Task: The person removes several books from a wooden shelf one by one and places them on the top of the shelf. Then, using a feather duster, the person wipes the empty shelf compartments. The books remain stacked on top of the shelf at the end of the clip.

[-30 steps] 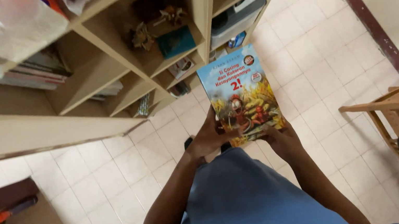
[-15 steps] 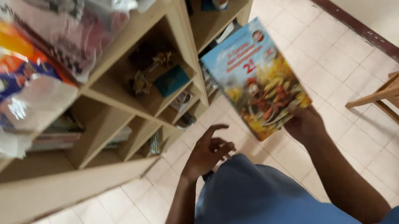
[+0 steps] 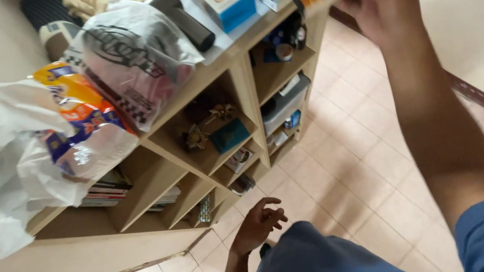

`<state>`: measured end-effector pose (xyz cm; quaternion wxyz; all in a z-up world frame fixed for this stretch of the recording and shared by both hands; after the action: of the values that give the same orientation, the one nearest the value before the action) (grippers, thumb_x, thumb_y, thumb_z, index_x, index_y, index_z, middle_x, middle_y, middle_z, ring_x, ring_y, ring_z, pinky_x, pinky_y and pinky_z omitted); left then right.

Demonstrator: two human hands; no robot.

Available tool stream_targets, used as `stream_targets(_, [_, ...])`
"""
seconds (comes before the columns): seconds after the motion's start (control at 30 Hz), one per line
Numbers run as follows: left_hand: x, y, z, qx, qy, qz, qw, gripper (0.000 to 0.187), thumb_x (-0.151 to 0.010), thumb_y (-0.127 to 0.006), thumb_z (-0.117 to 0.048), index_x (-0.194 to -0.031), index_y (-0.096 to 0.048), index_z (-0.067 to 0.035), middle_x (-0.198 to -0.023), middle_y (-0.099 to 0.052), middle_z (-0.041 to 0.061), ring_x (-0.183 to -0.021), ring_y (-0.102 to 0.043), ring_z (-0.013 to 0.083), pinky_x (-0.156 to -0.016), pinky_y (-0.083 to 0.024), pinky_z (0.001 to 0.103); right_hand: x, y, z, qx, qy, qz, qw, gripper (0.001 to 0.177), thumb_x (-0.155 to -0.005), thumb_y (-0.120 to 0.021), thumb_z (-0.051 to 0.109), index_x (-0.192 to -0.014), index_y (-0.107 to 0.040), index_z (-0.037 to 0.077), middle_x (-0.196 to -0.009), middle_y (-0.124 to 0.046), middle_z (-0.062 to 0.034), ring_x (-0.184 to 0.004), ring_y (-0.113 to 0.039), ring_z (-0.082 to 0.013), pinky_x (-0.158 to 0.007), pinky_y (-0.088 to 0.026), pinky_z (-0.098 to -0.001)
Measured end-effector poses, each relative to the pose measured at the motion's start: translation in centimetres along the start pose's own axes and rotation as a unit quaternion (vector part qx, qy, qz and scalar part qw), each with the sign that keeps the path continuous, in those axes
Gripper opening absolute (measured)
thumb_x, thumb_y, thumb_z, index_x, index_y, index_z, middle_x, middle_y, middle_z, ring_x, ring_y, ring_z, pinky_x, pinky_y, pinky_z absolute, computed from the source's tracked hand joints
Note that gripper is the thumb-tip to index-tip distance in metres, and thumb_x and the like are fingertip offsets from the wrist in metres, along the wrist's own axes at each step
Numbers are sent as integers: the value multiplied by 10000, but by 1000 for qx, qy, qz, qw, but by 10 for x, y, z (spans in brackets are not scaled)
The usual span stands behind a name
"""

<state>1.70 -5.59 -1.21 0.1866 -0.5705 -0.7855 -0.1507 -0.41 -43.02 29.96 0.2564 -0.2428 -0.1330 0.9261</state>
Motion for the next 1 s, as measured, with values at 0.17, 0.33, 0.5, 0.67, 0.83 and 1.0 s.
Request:
stream_targets(0.17, [9,7,14,29,6,-40,999,468,-951,-651,-411,-1306,-602,-110,-992,-782,118,-858,-735,203,-794,-594,351,-69,27,-34,93,-111,-166,975,346,-887,-762,308,-1107,-613,86,-1024,-761,-96,-930,-788,-177,-758,-699,-232])
stream_targets(0.33, [12,14,42,75,2,-68,995,424,-960,-654,-381,-1283,-620,-108,-984,-774,157,-909,-746,230,-797,-588,352,-80,40,-39,142,-108,-175,968,725,-895,-860,310,-1391,-366,121,-1118,-722,-166,-712,-730,-105,-574,-673,-158])
stream_targets(0.5, [17,15,51,50,35,-98,993,404,-968,-644,-369,-1280,-624,-113,-976,-796,129,-840,-725,206,-793,-576,347,-94,43,-40,131,-57,-171,975,328,-1036,-734,221,-1158,-444,128,-973,-621,-82,-735,-626,-122,-589,-578,-206])
stream_targets(0.67, [22,7,28,11,55,-103,993,404,-964,-645,-389,-1287,-631,-146,-964,-802,102,-850,-730,191,-811,-567,340,-99,39,-39,228,-52,-132,963,579,-1033,-754,335,-1400,-398,63,-817,-717,-68,-612,-706,-76,-543,-580,-179])
stream_targets(0.83, [22,0,21,7,68,-98,993,410,-963,-644,-387,-1292,-627,-143,-945,-798,92,-840,-709,182,-810,-555,338,-93,38,-39,334,-51,-92,937,717,-1036,-753,534,-1383,-383,28,-846,-749,-77,-624,-719,-93,-568,-606,-202])
stream_targets(1.0, [12,3,53,13,58,-99,993,427,-979,-634,-384,-1324,-608,-133,-967,-785,98,-842,-733,193,-793,-573,363,-44,29,-40,169,-17,-245,954,200,-1041,-639,303,-1103,-477,202,-540,-455,-14,-384,-433,-115,-349,-240,-235])
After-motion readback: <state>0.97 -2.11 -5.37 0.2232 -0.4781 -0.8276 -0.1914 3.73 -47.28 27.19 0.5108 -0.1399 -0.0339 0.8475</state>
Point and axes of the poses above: each hand's wrist, its own x-axis away from the middle knuckle, its own y-axis out of the back of the hand, z = x × y, the point moved 7 cm from there along -x, towards the middle knuckle
